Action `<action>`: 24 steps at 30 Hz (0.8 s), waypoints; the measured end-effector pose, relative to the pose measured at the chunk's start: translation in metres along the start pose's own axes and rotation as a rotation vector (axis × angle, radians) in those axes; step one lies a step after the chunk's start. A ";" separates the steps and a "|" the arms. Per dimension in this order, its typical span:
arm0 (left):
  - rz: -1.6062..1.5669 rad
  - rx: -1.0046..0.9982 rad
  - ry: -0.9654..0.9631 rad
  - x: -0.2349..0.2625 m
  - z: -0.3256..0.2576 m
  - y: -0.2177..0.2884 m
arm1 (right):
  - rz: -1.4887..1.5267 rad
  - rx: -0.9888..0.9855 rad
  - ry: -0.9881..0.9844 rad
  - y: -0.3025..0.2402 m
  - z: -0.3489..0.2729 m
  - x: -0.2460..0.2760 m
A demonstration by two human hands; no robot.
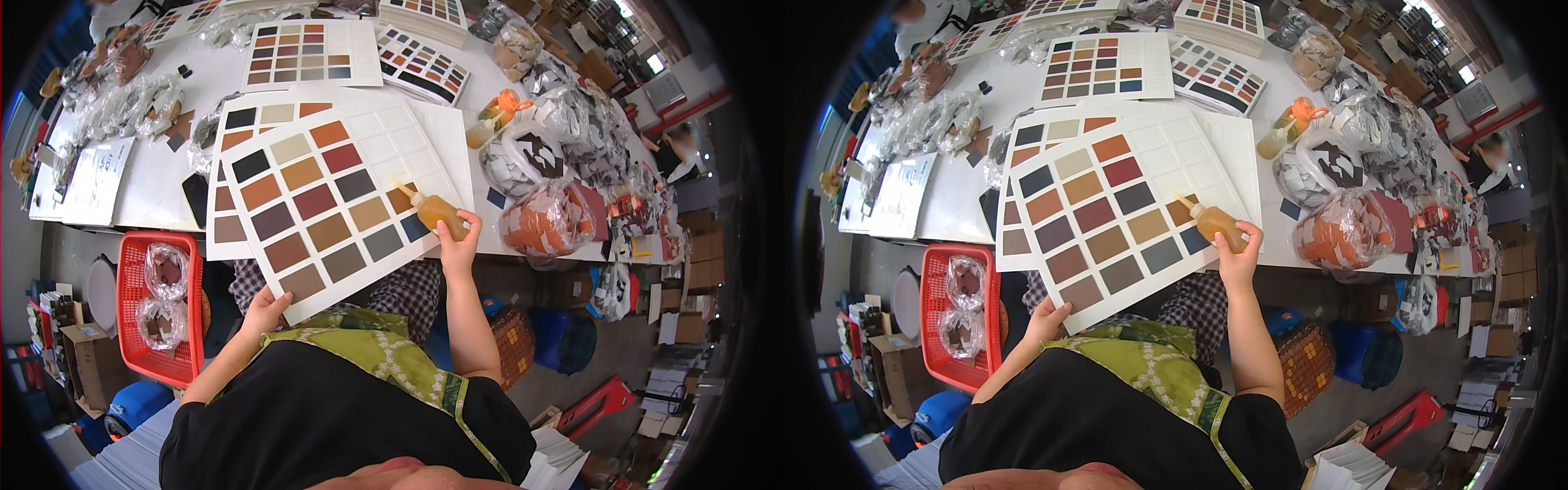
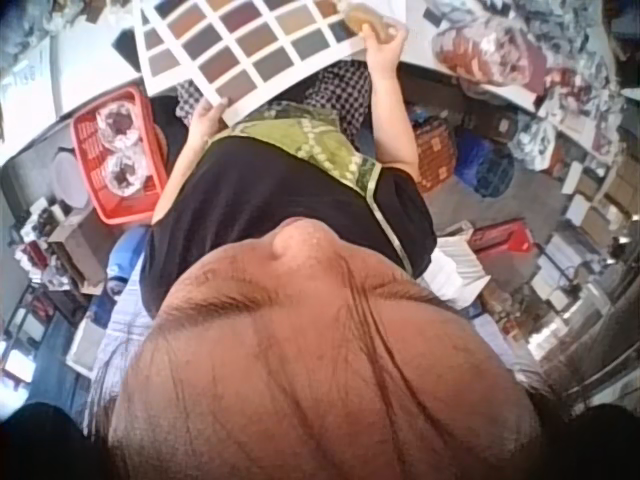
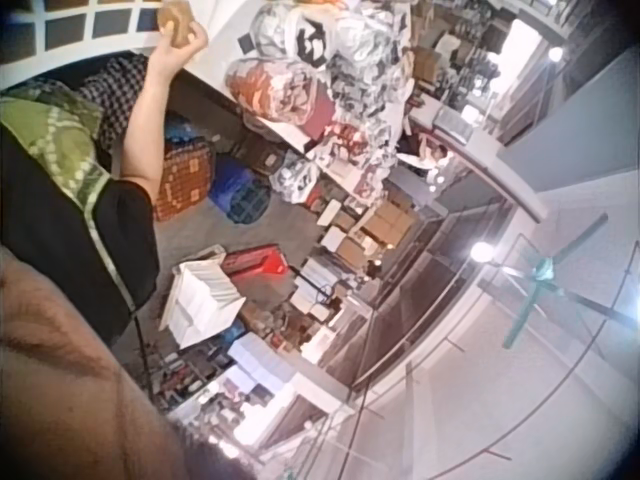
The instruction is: Checking and applying adhesive to swatch cards on a factory assembly line.
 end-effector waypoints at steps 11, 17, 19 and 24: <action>0.006 0.025 0.021 -0.001 -0.001 0.002 | -0.066 -0.036 0.079 0.002 0.019 -0.010; 0.037 0.031 0.020 0.001 -0.001 0.003 | 0.049 -0.191 -0.031 -0.022 0.011 -0.023; 0.025 0.024 0.018 -0.001 -0.001 0.003 | 0.225 -0.407 -0.075 -0.027 0.012 -0.028; 0.006 0.007 0.002 -0.002 -0.001 0.003 | 0.244 -0.352 0.060 -0.027 0.037 -0.033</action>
Point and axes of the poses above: each hand's wrist, its own z-axis towards the middle knuckle, its own x-axis out of the back of the hand, y = z × x, the point moved 3 cm from there along z, towards the middle knuckle, and after that the axes turned 7 degrees about -x, right-handed, at the moved point
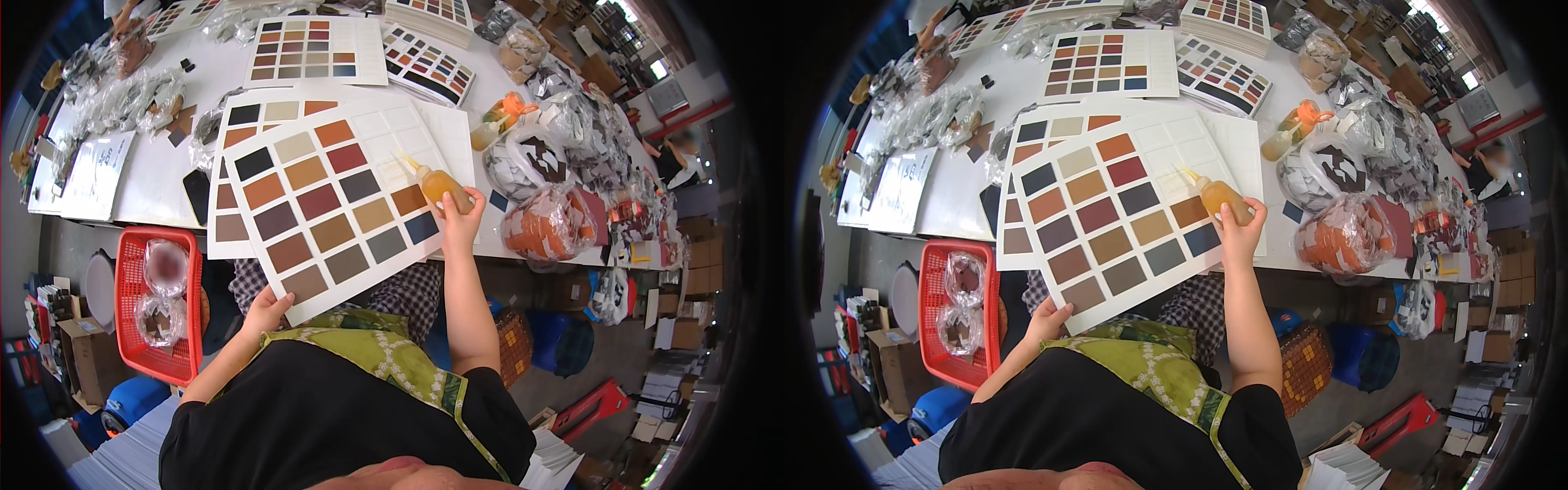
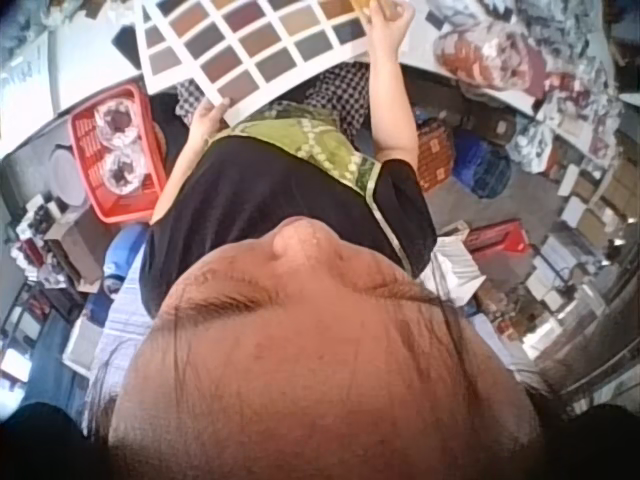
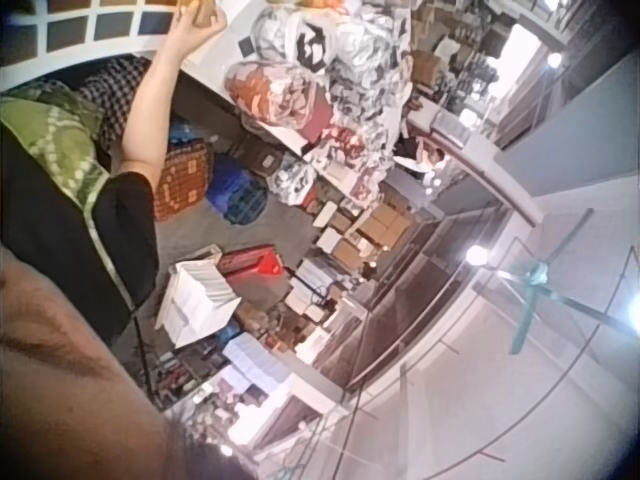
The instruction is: Checking and applying adhesive to swatch cards on a factory assembly line.
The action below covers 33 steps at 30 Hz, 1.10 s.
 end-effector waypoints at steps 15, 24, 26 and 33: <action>0.027 -0.018 0.061 0.002 0.000 -0.002 | 0.001 0.001 -0.124 -0.003 0.004 -0.029; 0.037 -0.040 0.018 -0.002 0.000 0.004 | -0.305 0.251 -0.046 0.011 0.014 -0.031; 0.017 -0.064 0.012 -0.002 0.000 0.004 | -0.100 -0.003 -0.148 0.002 0.009 -0.039; 0.025 -0.081 -0.005 -0.001 0.000 0.001 | -0.044 0.012 -0.005 -0.002 0.041 -0.046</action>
Point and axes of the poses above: each hand's wrist, its own z-axis towards the middle knuckle, its own x-axis out of the back of the hand, y = z × x, the point moved 3 cm from there along z, towards the middle knuckle, and after that the axes turned 7 degrees about -x, right-handed, at the moved point
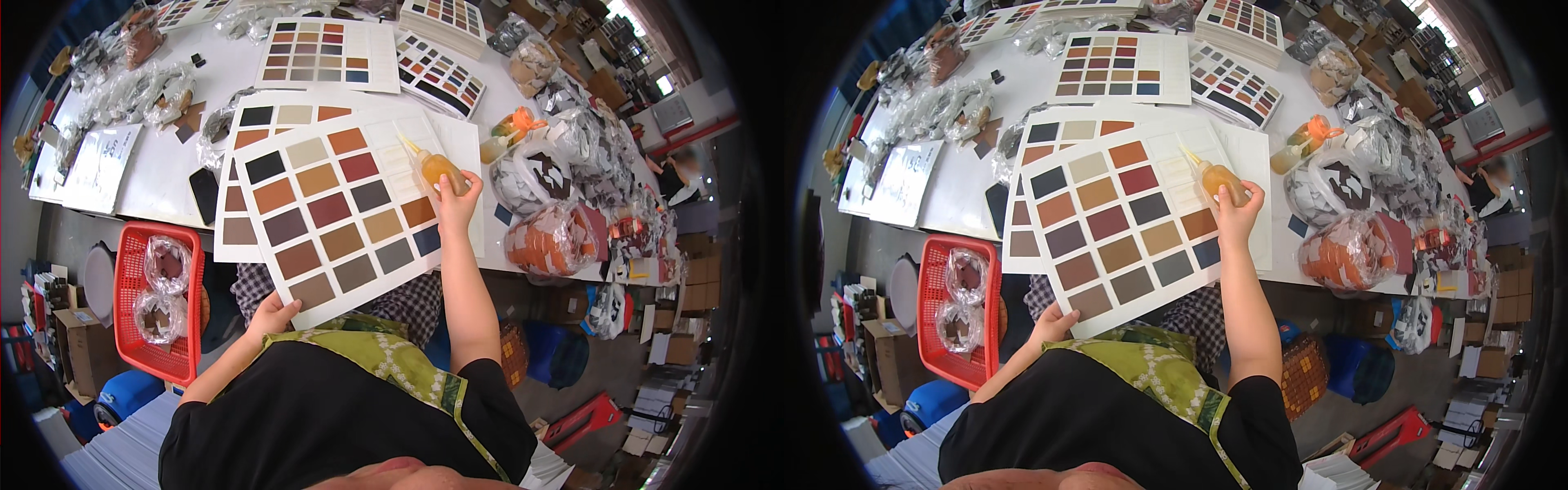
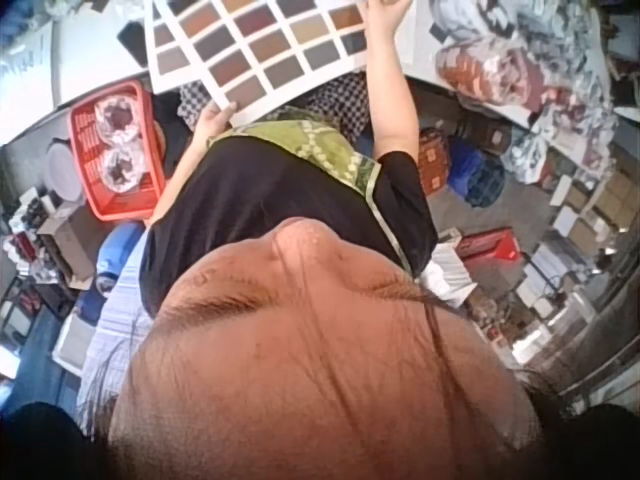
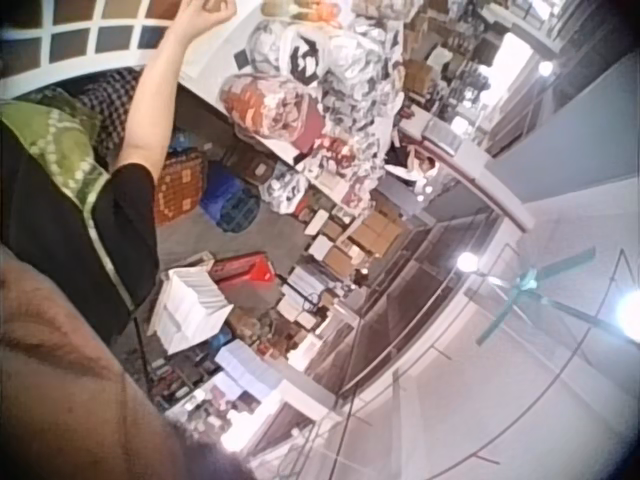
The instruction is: Checking and applying adhesive to swatch cards on a factory assembly line.
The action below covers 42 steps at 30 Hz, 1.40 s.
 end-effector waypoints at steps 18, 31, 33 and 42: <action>0.024 0.003 -0.021 -0.002 0.001 0.003 | -0.506 0.510 0.158 0.011 0.023 -0.022; 0.012 0.007 0.018 -0.005 -0.003 0.011 | -0.074 0.078 0.092 -0.003 0.065 0.017; 0.010 0.010 0.024 -0.004 -0.002 0.010 | -0.138 0.103 0.130 0.010 0.077 0.022; 0.010 0.011 0.045 -0.002 -0.003 0.010 | 0.010 -0.004 -0.057 -0.001 0.054 0.016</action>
Point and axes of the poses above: each hand's wrist, its own z-axis towards the middle knuckle, its own x-axis out of the back of the hand, y = z × x, the point moved 3 cm from there along z, towards the middle knuckle, and after that the axes turned 7 degrees about -x, right-handed, at the moved point
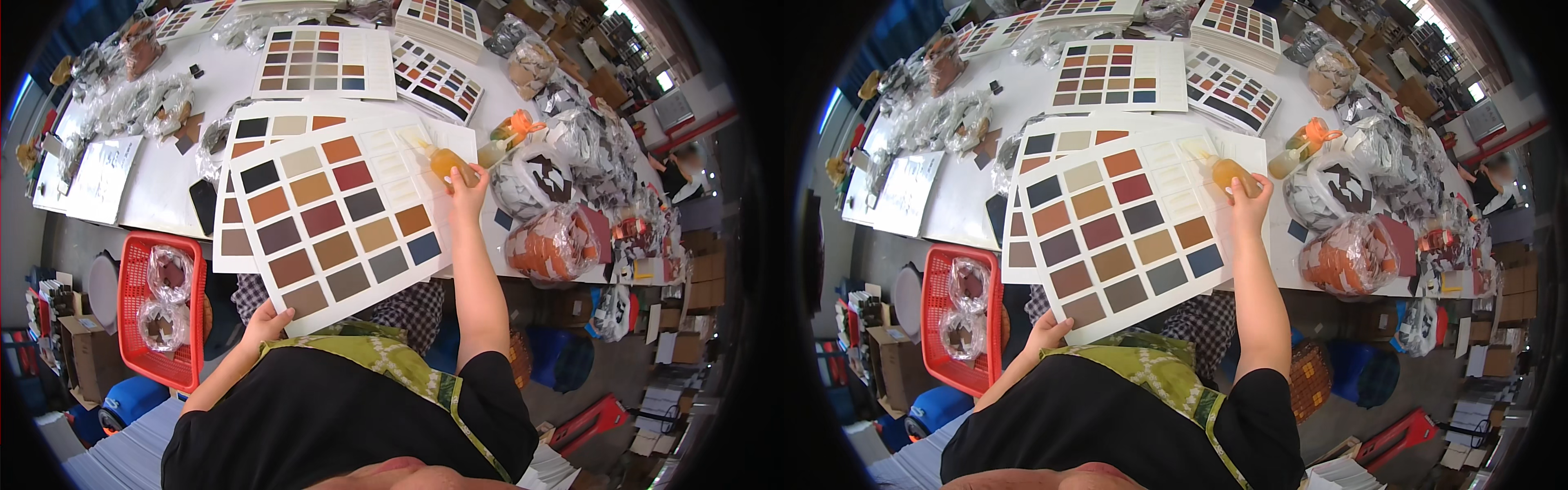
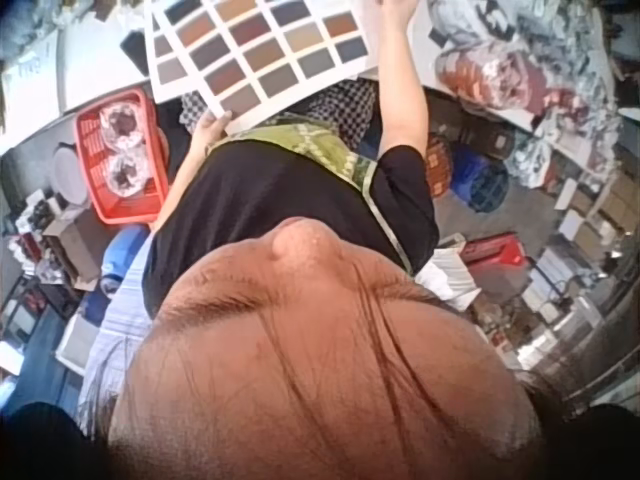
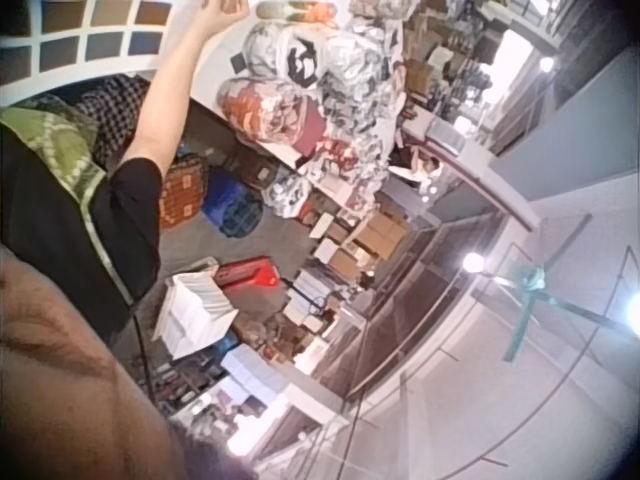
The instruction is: Checking and applying adhesive to swatch cards on a factory assembly line.
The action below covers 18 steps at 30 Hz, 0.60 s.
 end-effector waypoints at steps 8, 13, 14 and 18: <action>0.005 0.002 -0.015 0.002 0.001 -0.001 | -0.165 0.069 0.082 0.013 0.006 0.023; 0.004 -0.004 -0.015 0.002 0.001 -0.001 | 0.081 -0.060 0.029 0.002 -0.013 0.025; -0.004 -0.001 -0.011 0.003 0.001 -0.001 | 0.170 -0.066 0.075 0.001 -0.014 0.032; 0.042 0.015 -0.005 0.002 0.000 0.001 | 0.021 -0.019 0.155 -0.001 -0.015 0.049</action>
Point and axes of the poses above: each hand's wrist, its own z-axis towards the middle knuckle, its own x-axis out of the back of the hand, y = z × x, the point moved 3 cm from there along z, towards the middle knuckle, and after that the axes turned 7 degrees about -x, right-handed, at the moved point
